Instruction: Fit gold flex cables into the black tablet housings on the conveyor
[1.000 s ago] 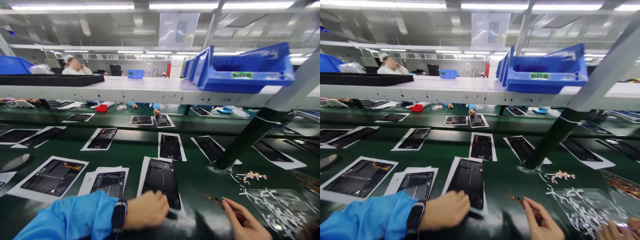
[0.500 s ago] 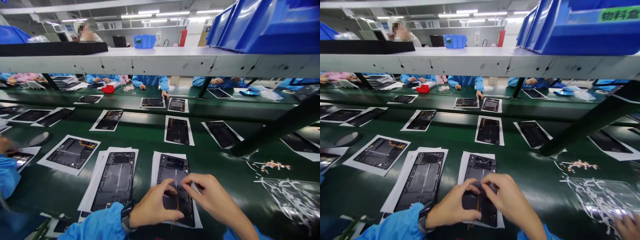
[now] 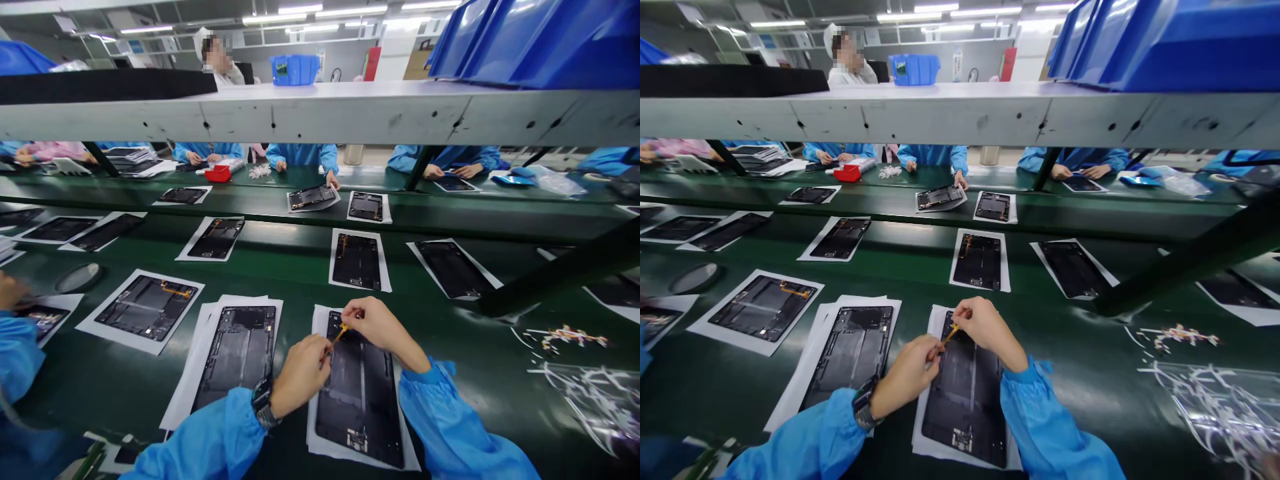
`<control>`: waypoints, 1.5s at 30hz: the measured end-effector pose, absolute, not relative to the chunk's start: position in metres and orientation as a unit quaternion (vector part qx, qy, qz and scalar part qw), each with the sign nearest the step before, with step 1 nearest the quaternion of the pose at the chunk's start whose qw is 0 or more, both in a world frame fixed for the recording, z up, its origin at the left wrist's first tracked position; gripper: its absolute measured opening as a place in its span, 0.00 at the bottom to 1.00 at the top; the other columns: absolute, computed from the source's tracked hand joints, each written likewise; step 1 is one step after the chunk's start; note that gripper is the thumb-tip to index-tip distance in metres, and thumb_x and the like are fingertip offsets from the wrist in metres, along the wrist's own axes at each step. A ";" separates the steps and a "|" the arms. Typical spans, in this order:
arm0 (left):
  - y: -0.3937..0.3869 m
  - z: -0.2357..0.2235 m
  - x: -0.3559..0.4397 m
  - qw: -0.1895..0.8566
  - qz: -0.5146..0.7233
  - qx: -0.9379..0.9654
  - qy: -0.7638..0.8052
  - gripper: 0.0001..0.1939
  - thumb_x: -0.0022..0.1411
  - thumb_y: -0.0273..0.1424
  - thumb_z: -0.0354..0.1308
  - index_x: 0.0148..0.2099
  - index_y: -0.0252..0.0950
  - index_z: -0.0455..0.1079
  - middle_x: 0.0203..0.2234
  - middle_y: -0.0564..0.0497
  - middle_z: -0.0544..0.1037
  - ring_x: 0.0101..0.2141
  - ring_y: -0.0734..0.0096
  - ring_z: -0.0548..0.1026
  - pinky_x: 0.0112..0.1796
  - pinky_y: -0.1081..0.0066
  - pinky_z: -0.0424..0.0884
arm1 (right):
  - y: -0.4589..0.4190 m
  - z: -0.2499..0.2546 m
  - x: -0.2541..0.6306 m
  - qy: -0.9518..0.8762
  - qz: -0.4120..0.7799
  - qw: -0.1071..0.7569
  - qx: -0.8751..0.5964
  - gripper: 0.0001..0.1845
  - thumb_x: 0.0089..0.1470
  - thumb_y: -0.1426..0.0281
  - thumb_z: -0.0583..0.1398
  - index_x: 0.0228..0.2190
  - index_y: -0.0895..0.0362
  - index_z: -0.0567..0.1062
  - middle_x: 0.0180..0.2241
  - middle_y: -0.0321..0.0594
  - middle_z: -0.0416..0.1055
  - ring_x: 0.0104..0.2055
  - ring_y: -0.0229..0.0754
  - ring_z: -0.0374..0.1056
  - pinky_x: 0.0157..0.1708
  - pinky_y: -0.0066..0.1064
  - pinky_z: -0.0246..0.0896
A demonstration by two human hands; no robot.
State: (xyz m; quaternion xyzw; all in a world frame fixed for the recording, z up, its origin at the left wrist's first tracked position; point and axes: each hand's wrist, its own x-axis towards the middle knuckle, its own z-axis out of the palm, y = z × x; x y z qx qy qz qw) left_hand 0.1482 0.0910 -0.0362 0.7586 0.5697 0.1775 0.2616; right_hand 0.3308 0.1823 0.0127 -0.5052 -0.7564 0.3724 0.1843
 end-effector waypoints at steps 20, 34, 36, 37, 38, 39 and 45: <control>0.104 -0.042 0.156 -0.019 0.108 0.878 0.465 0.04 0.66 0.22 0.52 0.38 0.34 0.66 0.30 0.49 0.72 0.32 0.63 0.72 0.30 0.65 0.70 | 0.227 -0.037 0.314 -0.777 0.332 0.049 -0.532 0.05 0.49 0.77 0.63 0.26 0.56 0.78 0.25 0.34 0.75 0.29 0.36 0.69 0.27 0.24 0.54; 0.105 -0.054 0.144 0.055 0.167 0.909 0.377 0.08 0.70 0.25 0.49 0.49 0.33 0.66 0.36 0.48 0.79 0.34 0.66 0.78 0.35 0.68 0.72 | 0.244 -0.021 0.306 -0.787 0.200 -0.069 -0.580 0.18 0.40 0.63 0.73 0.30 0.56 0.73 0.33 0.44 0.74 0.39 0.51 0.72 0.33 0.33 0.57; 0.105 -0.054 0.142 0.060 0.168 0.906 0.384 0.08 0.70 0.25 0.49 0.49 0.34 0.66 0.36 0.49 0.79 0.34 0.66 0.78 0.35 0.68 0.72 | 0.237 -0.022 0.310 -0.789 0.184 -0.063 -0.582 0.18 0.44 0.61 0.71 0.32 0.56 0.72 0.35 0.45 0.74 0.40 0.51 0.71 0.33 0.33 0.56; 0.105 -0.053 0.142 0.061 0.167 0.905 0.388 0.08 0.70 0.25 0.50 0.49 0.34 0.66 0.35 0.49 0.79 0.34 0.66 0.78 0.34 0.69 0.71 | 0.236 -0.023 0.312 -0.789 0.180 -0.061 -0.584 0.18 0.45 0.60 0.70 0.32 0.56 0.71 0.35 0.45 0.74 0.40 0.51 0.71 0.32 0.32 0.56; 0.105 -0.053 0.142 0.062 0.164 0.903 0.393 0.08 0.69 0.25 0.50 0.49 0.34 0.66 0.33 0.50 0.79 0.33 0.66 0.78 0.34 0.69 0.71 | 0.234 -0.025 0.315 -0.788 0.180 -0.058 -0.586 0.19 0.46 0.58 0.70 0.32 0.56 0.71 0.34 0.44 0.74 0.39 0.50 0.71 0.31 0.32 0.55; 0.105 -0.053 0.142 0.062 0.162 0.901 0.397 0.08 0.69 0.25 0.50 0.48 0.34 0.66 0.32 0.51 0.78 0.32 0.66 0.77 0.33 0.69 0.70 | 0.234 -0.027 0.318 -0.787 0.183 -0.054 -0.587 0.19 0.47 0.57 0.69 0.32 0.56 0.71 0.34 0.43 0.74 0.38 0.49 0.71 0.30 0.31 0.54; 0.107 -0.058 0.142 0.058 0.171 0.897 0.403 0.07 0.70 0.26 0.49 0.46 0.35 0.67 0.29 0.52 0.77 0.31 0.68 0.76 0.31 0.70 0.68 | 0.232 -0.036 0.331 -0.779 0.214 -0.032 -0.589 0.22 0.52 0.48 0.62 0.35 0.53 0.70 0.32 0.36 0.74 0.33 0.40 0.69 0.25 0.27 0.51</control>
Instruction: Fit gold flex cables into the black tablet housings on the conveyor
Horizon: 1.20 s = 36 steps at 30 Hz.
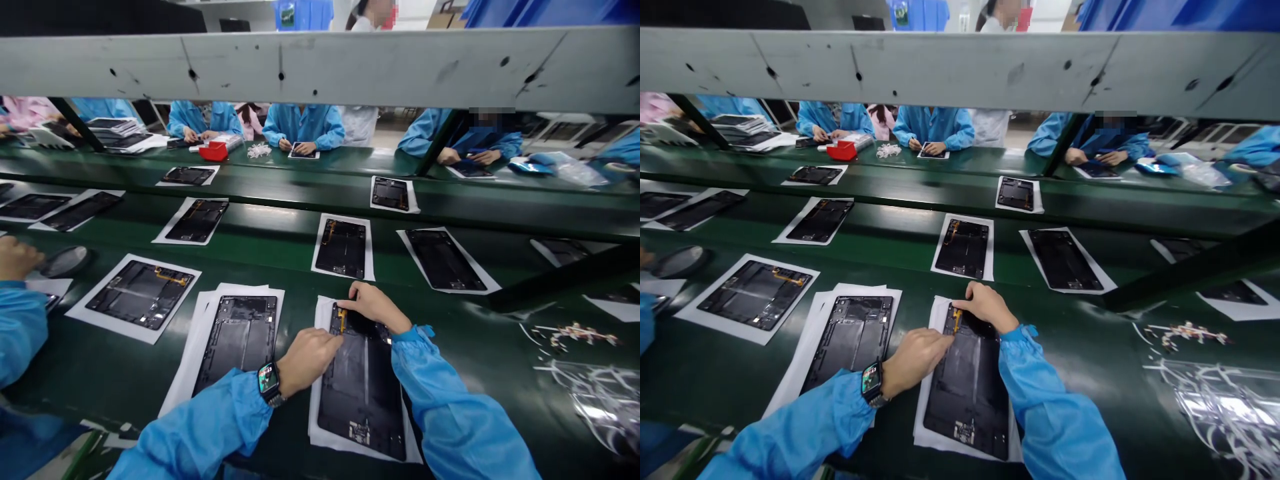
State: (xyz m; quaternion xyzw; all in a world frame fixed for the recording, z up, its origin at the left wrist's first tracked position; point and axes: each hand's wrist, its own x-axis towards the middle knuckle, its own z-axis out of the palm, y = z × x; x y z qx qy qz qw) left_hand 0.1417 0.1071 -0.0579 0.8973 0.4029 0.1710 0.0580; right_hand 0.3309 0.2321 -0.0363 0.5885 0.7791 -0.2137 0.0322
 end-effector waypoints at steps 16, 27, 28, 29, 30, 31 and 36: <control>0.109 -0.065 0.140 0.081 0.247 0.892 0.369 0.10 0.70 0.24 0.48 0.47 0.32 0.71 0.46 0.48 0.77 0.45 0.68 0.75 0.45 0.69 0.73 | 0.205 -0.032 0.320 0.827 -0.127 0.032 0.546 0.14 0.57 0.61 0.63 0.41 0.53 0.66 0.40 0.38 0.72 0.40 0.45 0.71 0.31 0.32 0.51; 0.107 -0.060 0.141 0.071 0.212 0.903 0.367 0.11 0.70 0.24 0.48 0.47 0.31 0.71 0.47 0.45 0.77 0.48 0.67 0.75 0.47 0.67 0.74 | 0.202 -0.044 0.329 0.846 -0.130 -0.022 0.517 0.12 0.59 0.61 0.62 0.40 0.53 0.67 0.39 0.37 0.69 0.37 0.43 0.70 0.30 0.32 0.52; 0.107 -0.061 0.141 0.070 0.207 0.905 0.365 0.11 0.70 0.24 0.48 0.47 0.31 0.71 0.47 0.45 0.77 0.48 0.66 0.75 0.46 0.67 0.74 | 0.203 -0.045 0.330 0.846 -0.139 -0.028 0.514 0.13 0.58 0.61 0.62 0.40 0.53 0.67 0.39 0.36 0.68 0.37 0.43 0.70 0.30 0.32 0.52; 0.106 -0.061 0.141 0.069 0.203 0.907 0.363 0.11 0.70 0.24 0.48 0.47 0.31 0.71 0.47 0.45 0.77 0.47 0.66 0.75 0.46 0.67 0.74 | 0.204 -0.045 0.331 0.846 -0.147 -0.034 0.512 0.13 0.58 0.61 0.63 0.40 0.52 0.67 0.39 0.36 0.68 0.37 0.43 0.70 0.30 0.32 0.51; 0.106 -0.061 0.141 0.068 0.197 0.909 0.361 0.10 0.70 0.24 0.49 0.47 0.31 0.71 0.47 0.45 0.77 0.46 0.66 0.75 0.45 0.67 0.74 | 0.205 -0.046 0.331 0.844 -0.153 -0.039 0.512 0.13 0.58 0.62 0.63 0.40 0.52 0.67 0.39 0.36 0.68 0.37 0.42 0.70 0.30 0.32 0.51; 0.106 -0.061 0.141 0.065 0.191 0.911 0.361 0.10 0.70 0.24 0.49 0.47 0.31 0.71 0.46 0.45 0.78 0.45 0.66 0.75 0.44 0.67 0.75 | 0.206 -0.046 0.332 0.843 -0.160 -0.042 0.512 0.13 0.58 0.62 0.63 0.40 0.52 0.67 0.39 0.35 0.68 0.36 0.42 0.69 0.30 0.32 0.50; 0.106 -0.061 0.141 0.054 0.171 0.917 0.355 0.11 0.71 0.25 0.48 0.48 0.30 0.71 0.46 0.44 0.78 0.45 0.65 0.75 0.44 0.66 0.75 | 0.207 -0.048 0.333 0.835 -0.176 -0.049 0.519 0.14 0.56 0.61 0.64 0.40 0.52 0.67 0.38 0.35 0.68 0.34 0.42 0.69 0.29 0.31 0.48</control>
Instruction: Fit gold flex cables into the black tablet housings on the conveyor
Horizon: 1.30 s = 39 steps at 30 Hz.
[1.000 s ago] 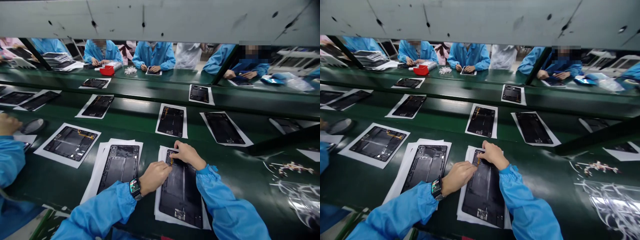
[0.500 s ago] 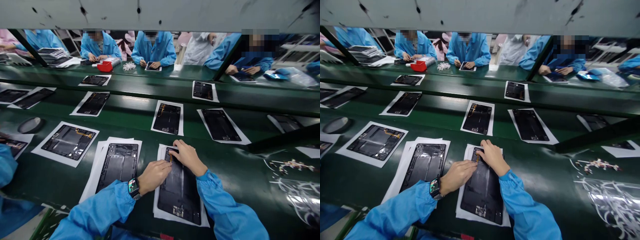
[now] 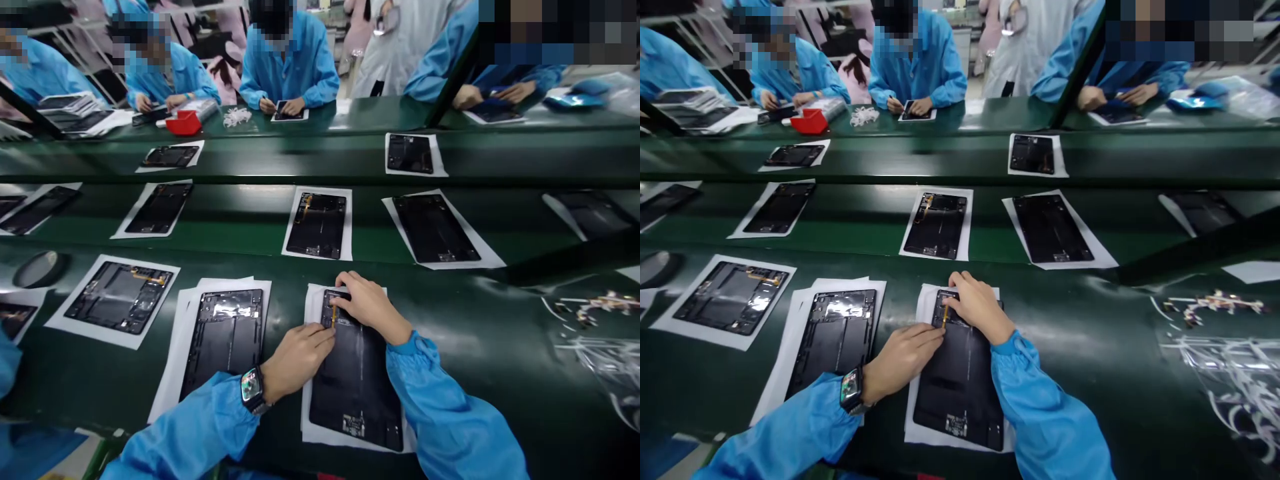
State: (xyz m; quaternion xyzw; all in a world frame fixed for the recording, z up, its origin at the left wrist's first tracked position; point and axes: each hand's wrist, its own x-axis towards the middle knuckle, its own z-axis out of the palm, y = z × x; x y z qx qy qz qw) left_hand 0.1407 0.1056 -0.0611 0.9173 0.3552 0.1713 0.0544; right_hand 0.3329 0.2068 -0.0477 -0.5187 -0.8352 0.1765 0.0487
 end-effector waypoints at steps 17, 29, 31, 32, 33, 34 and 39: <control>0.106 -0.059 0.140 0.069 0.227 0.900 0.365 0.12 0.70 0.25 0.50 0.50 0.33 0.71 0.47 0.46 0.78 0.45 0.68 0.75 0.44 0.66 0.76 | 0.206 -0.047 0.334 -0.837 0.161 0.045 -0.521 0.16 0.57 0.59 0.63 0.41 0.54 0.66 0.39 0.37 0.69 0.33 0.43 0.69 0.28 0.33 0.47; 0.106 -0.059 0.141 0.065 0.158 0.917 0.359 0.12 0.71 0.25 0.48 0.49 0.31 0.72 0.47 0.44 0.78 0.46 0.65 0.74 0.44 0.65 0.75 | 0.205 -0.046 0.334 -0.837 0.159 0.048 -0.522 0.15 0.57 0.60 0.64 0.40 0.54 0.66 0.39 0.37 0.69 0.31 0.42 0.69 0.26 0.33 0.45; 0.106 -0.058 0.142 0.062 0.152 0.919 0.359 0.12 0.71 0.26 0.48 0.49 0.31 0.71 0.48 0.44 0.77 0.46 0.65 0.73 0.44 0.65 0.75 | 0.205 -0.047 0.334 -0.836 0.162 0.049 -0.523 0.15 0.57 0.60 0.64 0.40 0.53 0.66 0.39 0.37 0.69 0.31 0.42 0.69 0.26 0.33 0.46; 0.106 -0.057 0.142 0.060 0.151 0.920 0.356 0.12 0.71 0.25 0.48 0.49 0.31 0.71 0.48 0.44 0.77 0.46 0.65 0.73 0.44 0.65 0.75 | 0.205 -0.047 0.334 -0.835 0.163 0.049 -0.523 0.15 0.57 0.60 0.64 0.40 0.53 0.66 0.39 0.37 0.69 0.32 0.42 0.69 0.27 0.33 0.46; 0.106 -0.057 0.142 0.058 0.150 0.921 0.353 0.12 0.71 0.25 0.48 0.49 0.31 0.71 0.48 0.44 0.77 0.46 0.65 0.73 0.43 0.65 0.75 | 0.205 -0.048 0.334 -0.835 0.164 0.049 -0.523 0.15 0.57 0.60 0.64 0.40 0.53 0.66 0.39 0.37 0.69 0.32 0.42 0.69 0.27 0.33 0.46; 0.106 -0.056 0.142 0.056 0.150 0.923 0.351 0.12 0.71 0.25 0.48 0.49 0.31 0.71 0.48 0.44 0.77 0.46 0.65 0.73 0.43 0.65 0.75 | 0.205 -0.048 0.334 -0.835 0.165 0.050 -0.522 0.15 0.57 0.60 0.64 0.40 0.53 0.66 0.39 0.37 0.69 0.32 0.42 0.69 0.27 0.33 0.46; 0.107 -0.055 0.143 0.048 0.143 0.925 0.348 0.10 0.70 0.24 0.49 0.48 0.30 0.71 0.48 0.46 0.77 0.45 0.64 0.73 0.42 0.66 0.74 | 0.205 -0.049 0.335 -0.837 0.167 0.056 -0.519 0.15 0.57 0.60 0.63 0.40 0.54 0.66 0.38 0.37 0.69 0.32 0.42 0.68 0.27 0.32 0.45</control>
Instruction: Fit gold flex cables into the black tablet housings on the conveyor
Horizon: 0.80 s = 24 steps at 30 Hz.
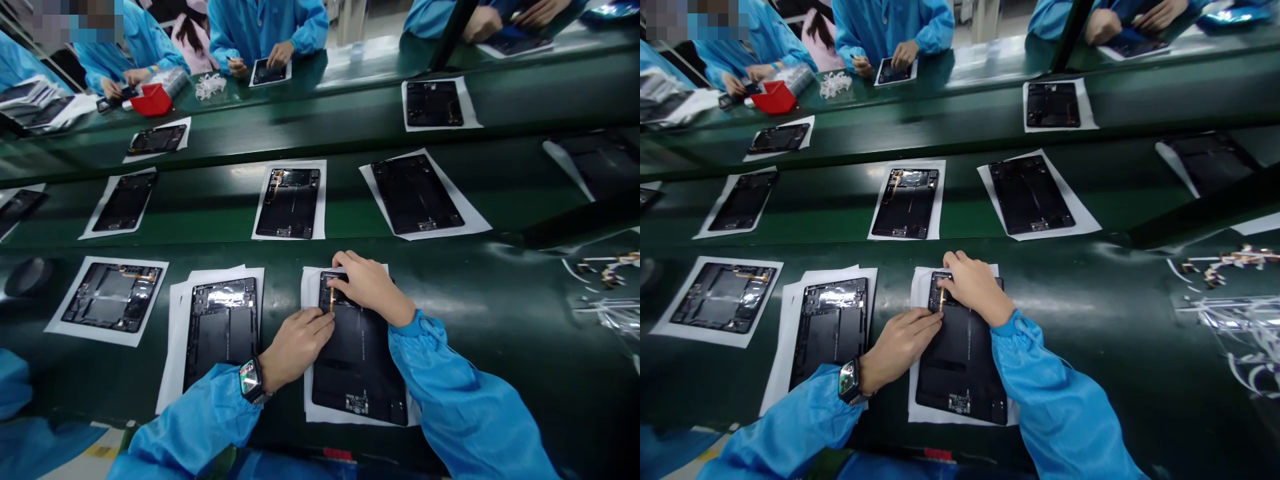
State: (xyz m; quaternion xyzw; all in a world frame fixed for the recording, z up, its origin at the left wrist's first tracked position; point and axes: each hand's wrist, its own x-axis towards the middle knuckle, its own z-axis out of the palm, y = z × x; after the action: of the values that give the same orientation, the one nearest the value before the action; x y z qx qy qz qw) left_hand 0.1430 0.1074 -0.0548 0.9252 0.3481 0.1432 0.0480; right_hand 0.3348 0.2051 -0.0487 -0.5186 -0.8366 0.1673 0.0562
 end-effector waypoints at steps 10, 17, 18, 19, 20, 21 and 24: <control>0.108 -0.050 0.143 0.087 0.132 0.925 0.345 0.10 0.69 0.28 0.52 0.48 0.30 0.71 0.48 0.44 0.77 0.46 0.62 0.72 0.45 0.63 0.74 | 0.205 -0.046 0.332 -0.834 0.163 0.047 -0.526 0.14 0.58 0.60 0.63 0.40 0.54 0.67 0.38 0.37 0.69 0.32 0.42 0.68 0.27 0.32 0.46; 0.120 -0.047 0.133 0.131 0.160 0.907 0.367 0.14 0.69 0.28 0.50 0.55 0.33 0.67 0.55 0.43 0.71 0.54 0.60 0.68 0.51 0.59 0.71 | 0.197 -0.026 0.344 -0.828 0.221 0.083 -0.509 0.10 0.63 0.74 0.51 0.43 0.57 0.70 0.42 0.43 0.68 0.39 0.42 0.69 0.37 0.31 0.57; 0.120 -0.045 0.132 0.128 0.141 0.914 0.359 0.14 0.69 0.28 0.51 0.54 0.33 0.67 0.56 0.43 0.70 0.55 0.58 0.67 0.51 0.58 0.71 | 0.196 -0.019 0.348 -0.827 0.233 0.090 -0.503 0.13 0.63 0.77 0.49 0.44 0.58 0.71 0.43 0.43 0.68 0.40 0.42 0.69 0.39 0.31 0.58; 0.120 -0.044 0.132 0.125 0.122 0.919 0.353 0.14 0.68 0.28 0.52 0.54 0.33 0.67 0.57 0.43 0.68 0.56 0.56 0.66 0.52 0.57 0.70 | 0.194 -0.010 0.351 -0.826 0.241 0.094 -0.500 0.15 0.62 0.78 0.48 0.44 0.58 0.71 0.43 0.44 0.69 0.41 0.42 0.69 0.40 0.30 0.58; 0.119 -0.042 0.132 0.121 0.105 0.924 0.348 0.14 0.68 0.28 0.52 0.54 0.33 0.67 0.58 0.42 0.67 0.57 0.55 0.65 0.52 0.56 0.70 | 0.191 -0.001 0.355 -0.824 0.246 0.098 -0.501 0.16 0.62 0.78 0.48 0.44 0.58 0.72 0.43 0.44 0.70 0.42 0.42 0.69 0.40 0.30 0.59; 0.119 -0.040 0.132 0.116 0.091 0.927 0.345 0.14 0.67 0.28 0.53 0.54 0.33 0.67 0.59 0.42 0.66 0.58 0.53 0.64 0.52 0.55 0.69 | 0.188 0.009 0.359 -0.820 0.248 0.104 -0.505 0.16 0.62 0.78 0.49 0.43 0.58 0.73 0.43 0.43 0.72 0.42 0.43 0.70 0.40 0.30 0.59; 0.116 -0.034 0.132 0.109 0.064 0.932 0.341 0.15 0.67 0.27 0.53 0.55 0.33 0.66 0.61 0.40 0.63 0.60 0.51 0.62 0.54 0.54 0.67 | 0.175 0.035 0.369 -0.801 0.258 0.135 -0.522 0.11 0.62 0.73 0.53 0.40 0.55 0.75 0.37 0.38 0.75 0.38 0.43 0.71 0.35 0.30 0.60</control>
State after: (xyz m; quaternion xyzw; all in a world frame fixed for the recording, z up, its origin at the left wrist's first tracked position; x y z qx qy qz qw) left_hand 0.1321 0.1157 -0.0338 0.9315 0.3409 0.0636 0.1094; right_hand 0.3690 0.1745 0.0347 -0.5224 -0.8014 0.2577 0.1355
